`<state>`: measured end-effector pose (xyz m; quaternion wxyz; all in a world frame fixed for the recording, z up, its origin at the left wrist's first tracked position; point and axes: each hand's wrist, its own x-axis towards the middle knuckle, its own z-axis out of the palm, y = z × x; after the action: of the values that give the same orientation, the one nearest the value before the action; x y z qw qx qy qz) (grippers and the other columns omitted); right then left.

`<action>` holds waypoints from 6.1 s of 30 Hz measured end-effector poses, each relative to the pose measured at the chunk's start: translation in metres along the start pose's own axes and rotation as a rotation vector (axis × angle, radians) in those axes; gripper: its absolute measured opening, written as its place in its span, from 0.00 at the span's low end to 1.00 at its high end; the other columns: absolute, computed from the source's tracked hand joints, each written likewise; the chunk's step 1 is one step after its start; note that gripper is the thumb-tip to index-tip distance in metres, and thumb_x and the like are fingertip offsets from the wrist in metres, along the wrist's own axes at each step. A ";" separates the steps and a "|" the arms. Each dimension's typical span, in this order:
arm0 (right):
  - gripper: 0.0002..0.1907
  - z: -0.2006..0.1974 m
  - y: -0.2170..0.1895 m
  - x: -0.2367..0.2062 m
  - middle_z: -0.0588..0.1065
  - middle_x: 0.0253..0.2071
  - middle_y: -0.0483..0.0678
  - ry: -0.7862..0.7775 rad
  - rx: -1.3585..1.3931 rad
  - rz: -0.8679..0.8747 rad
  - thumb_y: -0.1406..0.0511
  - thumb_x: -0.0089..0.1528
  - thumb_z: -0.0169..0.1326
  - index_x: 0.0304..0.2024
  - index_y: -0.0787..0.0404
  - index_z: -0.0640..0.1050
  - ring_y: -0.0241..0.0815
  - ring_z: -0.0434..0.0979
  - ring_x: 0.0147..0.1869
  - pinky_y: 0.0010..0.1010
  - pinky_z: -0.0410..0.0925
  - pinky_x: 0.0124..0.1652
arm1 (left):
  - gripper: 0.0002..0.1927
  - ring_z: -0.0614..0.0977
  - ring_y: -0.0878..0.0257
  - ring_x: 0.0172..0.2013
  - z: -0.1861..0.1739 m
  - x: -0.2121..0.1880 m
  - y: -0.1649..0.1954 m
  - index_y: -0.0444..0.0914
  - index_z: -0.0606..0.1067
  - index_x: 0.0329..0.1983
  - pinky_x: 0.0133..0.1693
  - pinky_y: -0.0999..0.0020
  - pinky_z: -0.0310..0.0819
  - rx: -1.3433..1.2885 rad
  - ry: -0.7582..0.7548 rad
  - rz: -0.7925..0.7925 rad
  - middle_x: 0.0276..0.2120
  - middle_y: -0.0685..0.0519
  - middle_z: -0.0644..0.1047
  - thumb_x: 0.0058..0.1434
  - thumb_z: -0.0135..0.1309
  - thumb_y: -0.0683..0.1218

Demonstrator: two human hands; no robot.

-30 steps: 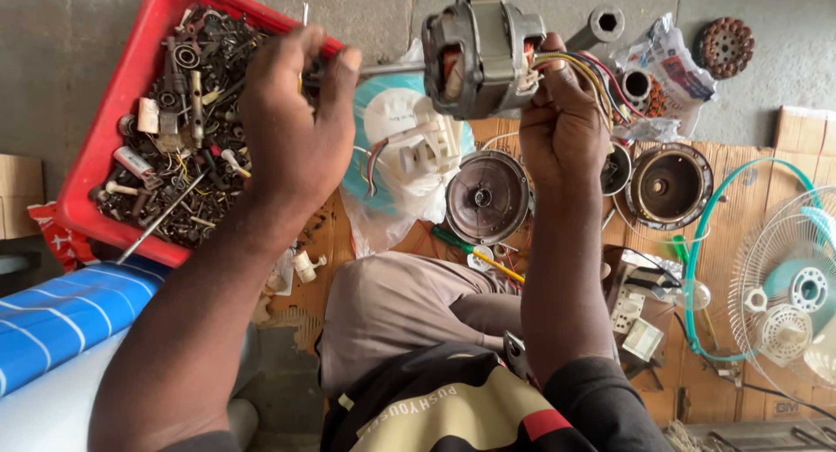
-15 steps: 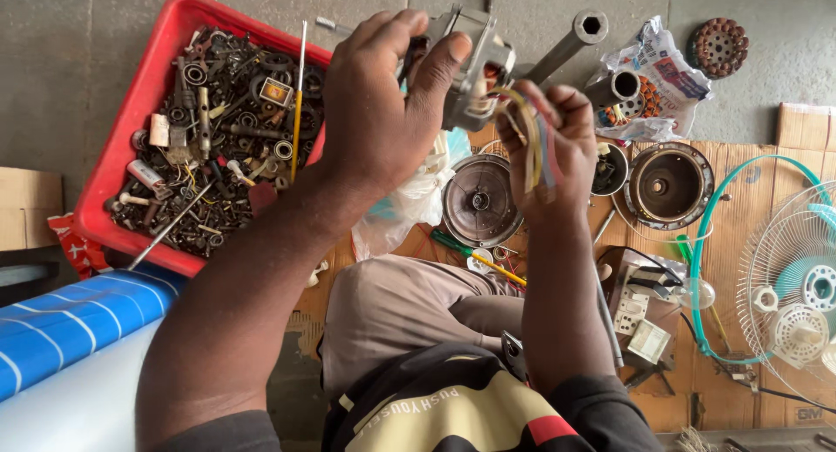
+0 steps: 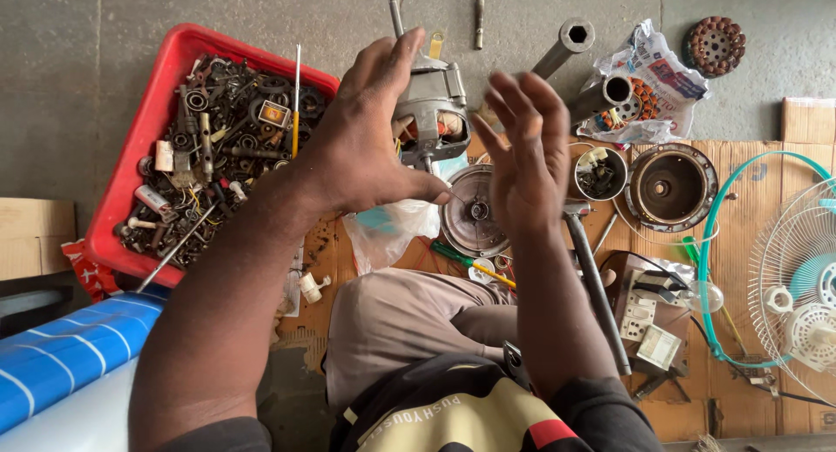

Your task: The person sits on the floor and disassembles an electric fan motor, using pliers to work on the motor and pulling the rotor shaft out of the housing by hand. They handle the motor housing, wires, and rotor, and place removed parts into a red tray of scrap components.

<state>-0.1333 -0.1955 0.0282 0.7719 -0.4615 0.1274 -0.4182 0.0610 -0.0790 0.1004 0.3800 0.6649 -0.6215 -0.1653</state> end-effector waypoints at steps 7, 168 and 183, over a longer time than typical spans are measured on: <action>0.38 0.037 0.028 0.041 0.69 0.70 0.54 -0.155 -0.532 -0.099 0.41 0.76 0.34 0.69 0.65 0.68 0.45 0.66 0.75 0.40 0.58 0.75 | 0.79 0.63 0.40 0.68 -0.022 0.001 -0.012 0.27 0.45 0.75 0.68 0.55 0.57 0.029 -0.129 -0.098 0.68 0.32 0.58 0.28 0.83 0.56; 0.17 -0.026 -0.168 -0.086 0.62 0.66 0.64 -0.379 -1.835 -0.040 0.68 0.51 0.69 0.44 0.60 0.85 0.65 0.60 0.72 0.53 0.60 0.69 | 0.42 0.80 0.49 0.52 0.067 -0.008 -0.007 0.36 0.59 0.63 0.56 0.62 0.78 -0.084 0.598 0.078 0.53 0.45 0.73 0.54 0.76 0.42; 0.49 -0.020 -0.159 -0.070 0.71 0.54 0.64 -0.380 -1.970 0.066 0.62 0.47 0.71 0.66 0.67 0.61 0.66 0.71 0.57 0.53 0.67 0.53 | 0.38 0.81 0.47 0.47 0.073 -0.005 -0.015 0.36 0.64 0.55 0.49 0.57 0.79 -0.012 0.627 0.003 0.48 0.45 0.73 0.49 0.76 0.45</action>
<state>-0.2716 -0.1896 0.1344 0.0645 -0.9502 0.3040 -0.0241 0.0200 -0.0969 0.0403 0.5572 0.6802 -0.4741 0.0447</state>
